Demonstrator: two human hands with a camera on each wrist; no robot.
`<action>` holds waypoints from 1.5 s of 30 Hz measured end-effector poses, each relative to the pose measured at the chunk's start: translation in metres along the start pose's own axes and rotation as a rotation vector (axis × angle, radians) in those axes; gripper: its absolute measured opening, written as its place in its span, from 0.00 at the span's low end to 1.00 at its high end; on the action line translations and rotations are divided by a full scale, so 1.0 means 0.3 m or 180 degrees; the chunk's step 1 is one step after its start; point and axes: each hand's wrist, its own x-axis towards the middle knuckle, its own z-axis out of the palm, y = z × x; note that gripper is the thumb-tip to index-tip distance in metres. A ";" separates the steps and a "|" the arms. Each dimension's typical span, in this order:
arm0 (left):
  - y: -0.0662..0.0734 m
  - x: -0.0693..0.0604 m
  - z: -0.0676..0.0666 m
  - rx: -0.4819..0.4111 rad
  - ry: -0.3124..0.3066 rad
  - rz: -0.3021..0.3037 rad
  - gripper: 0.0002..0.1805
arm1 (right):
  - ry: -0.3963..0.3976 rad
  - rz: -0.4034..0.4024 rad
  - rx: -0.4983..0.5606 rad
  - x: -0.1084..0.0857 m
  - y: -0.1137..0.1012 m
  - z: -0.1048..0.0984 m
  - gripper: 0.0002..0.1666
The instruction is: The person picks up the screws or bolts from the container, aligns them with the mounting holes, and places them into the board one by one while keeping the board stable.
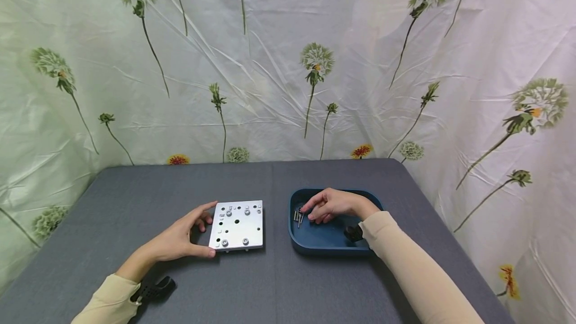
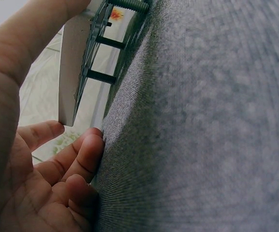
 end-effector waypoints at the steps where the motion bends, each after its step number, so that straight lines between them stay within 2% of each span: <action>1: 0.001 0.000 0.000 0.0000 0.0003 0.0000 0.66 | 0.0003 -0.0002 -0.0015 0.001 0.002 -0.001 0.23; 13: -0.001 0.001 0.000 -0.0004 0.0011 0.0048 0.66 | 0.0035 -0.0014 0.0005 0.006 0.019 0.001 0.22; 30: -0.003 0.000 -0.005 0.0014 -0.0031 -0.0010 0.67 | 0.0125 -0.0140 0.0091 0.005 0.037 0.004 0.25; 38: -0.005 0.000 -0.006 0.0021 -0.0034 0.0003 0.67 | 0.0229 -0.0128 -0.0033 0.005 0.035 0.014 0.19; 45: -0.008 -0.002 -0.004 0.0017 -0.0016 0.0018 0.66 | 0.0335 -0.0189 -0.0303 0.008 0.039 0.023 0.14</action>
